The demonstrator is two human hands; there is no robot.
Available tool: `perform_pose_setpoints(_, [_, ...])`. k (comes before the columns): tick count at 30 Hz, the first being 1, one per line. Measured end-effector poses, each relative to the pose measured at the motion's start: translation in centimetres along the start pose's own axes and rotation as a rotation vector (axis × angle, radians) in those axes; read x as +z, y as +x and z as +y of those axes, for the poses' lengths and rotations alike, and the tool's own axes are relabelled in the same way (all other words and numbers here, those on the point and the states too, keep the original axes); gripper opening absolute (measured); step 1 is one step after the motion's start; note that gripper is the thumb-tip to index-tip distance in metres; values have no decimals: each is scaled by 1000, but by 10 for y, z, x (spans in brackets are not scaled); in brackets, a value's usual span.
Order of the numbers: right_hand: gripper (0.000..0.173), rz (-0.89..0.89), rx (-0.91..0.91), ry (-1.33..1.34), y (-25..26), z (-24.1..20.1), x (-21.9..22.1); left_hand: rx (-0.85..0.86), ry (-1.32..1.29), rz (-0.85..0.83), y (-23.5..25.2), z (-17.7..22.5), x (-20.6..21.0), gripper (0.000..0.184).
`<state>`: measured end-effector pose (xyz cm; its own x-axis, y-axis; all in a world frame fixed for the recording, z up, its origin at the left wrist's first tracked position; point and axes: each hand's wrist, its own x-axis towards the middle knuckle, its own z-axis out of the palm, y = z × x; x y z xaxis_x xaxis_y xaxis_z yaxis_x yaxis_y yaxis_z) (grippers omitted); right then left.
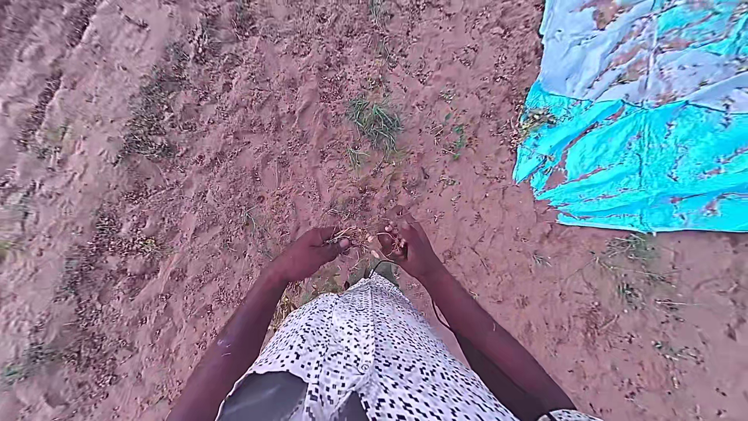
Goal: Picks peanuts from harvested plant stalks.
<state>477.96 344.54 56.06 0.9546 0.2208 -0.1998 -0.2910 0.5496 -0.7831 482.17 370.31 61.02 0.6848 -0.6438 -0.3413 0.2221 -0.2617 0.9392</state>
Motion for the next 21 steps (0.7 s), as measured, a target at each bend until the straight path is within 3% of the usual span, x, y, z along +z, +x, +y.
perform_pose_setpoints(6, [47, 109, 134, 251, 142, -61, -40, -30, -55, -40, 144, 39, -90, 19])
perform_pose_setpoints(11, [30, -1, -7, 250, 273, -92, -86, 9, -80, -125, 300, 62, -187, 19])
perform_pose_setpoints(14, [31, 51, -18, 104, 344, -132, -95, 24, 59, -151, 382, 96, -238, 20])
perform_pose_setpoints(18, [45, 124, 67, -42, 439, -200, -93, 43, 381, -193, 470, 162, -294, 24])
perform_pose_setpoints(21, [39, 142, 72, -140, 506, -245, -110, 42, 569, -174, 534, 198, -330, 31])
